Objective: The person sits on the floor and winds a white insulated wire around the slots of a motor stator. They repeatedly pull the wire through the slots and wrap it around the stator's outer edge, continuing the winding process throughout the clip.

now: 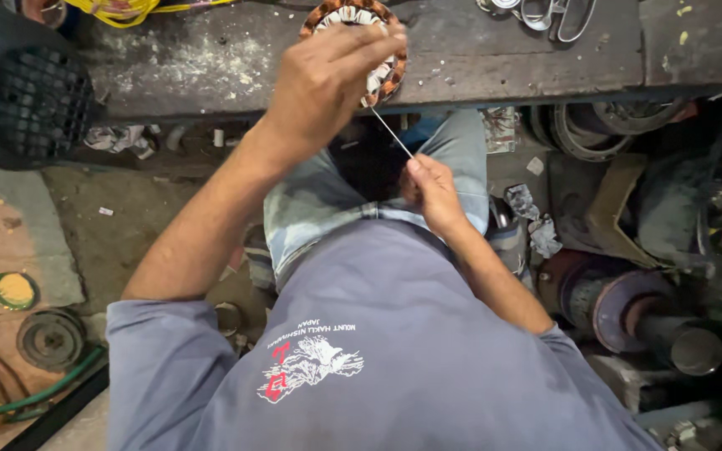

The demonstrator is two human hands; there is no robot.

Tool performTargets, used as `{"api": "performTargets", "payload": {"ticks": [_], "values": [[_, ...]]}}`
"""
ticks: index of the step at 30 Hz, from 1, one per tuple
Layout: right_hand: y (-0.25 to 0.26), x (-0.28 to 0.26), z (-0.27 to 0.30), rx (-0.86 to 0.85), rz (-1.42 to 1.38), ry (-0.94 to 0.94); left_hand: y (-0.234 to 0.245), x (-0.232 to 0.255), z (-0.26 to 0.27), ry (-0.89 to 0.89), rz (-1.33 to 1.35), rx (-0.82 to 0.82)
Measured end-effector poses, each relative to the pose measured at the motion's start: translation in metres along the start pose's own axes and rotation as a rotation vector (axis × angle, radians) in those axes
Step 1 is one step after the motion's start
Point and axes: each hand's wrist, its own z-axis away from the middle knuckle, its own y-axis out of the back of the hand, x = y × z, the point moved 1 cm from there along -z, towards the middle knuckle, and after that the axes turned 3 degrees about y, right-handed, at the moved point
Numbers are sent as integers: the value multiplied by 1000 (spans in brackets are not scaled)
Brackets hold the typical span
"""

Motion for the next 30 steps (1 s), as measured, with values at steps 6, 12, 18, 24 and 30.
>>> {"api": "performTargets", "payload": {"ticks": [6,12,18,24,30], "values": [[28,11,10,15,24,-75,2,-16,17,31,-150,75],[54,13,35,49,103,-160,0,-20,25,148,-30,100],[85,3,61,216,251,-203,2,-30,27,126,62,-19],[114,-1,69,319,181,-135,-2,-38,39,58,7,-107],[125,4,66,399,128,-71,2,-28,46,124,9,-114]]}}
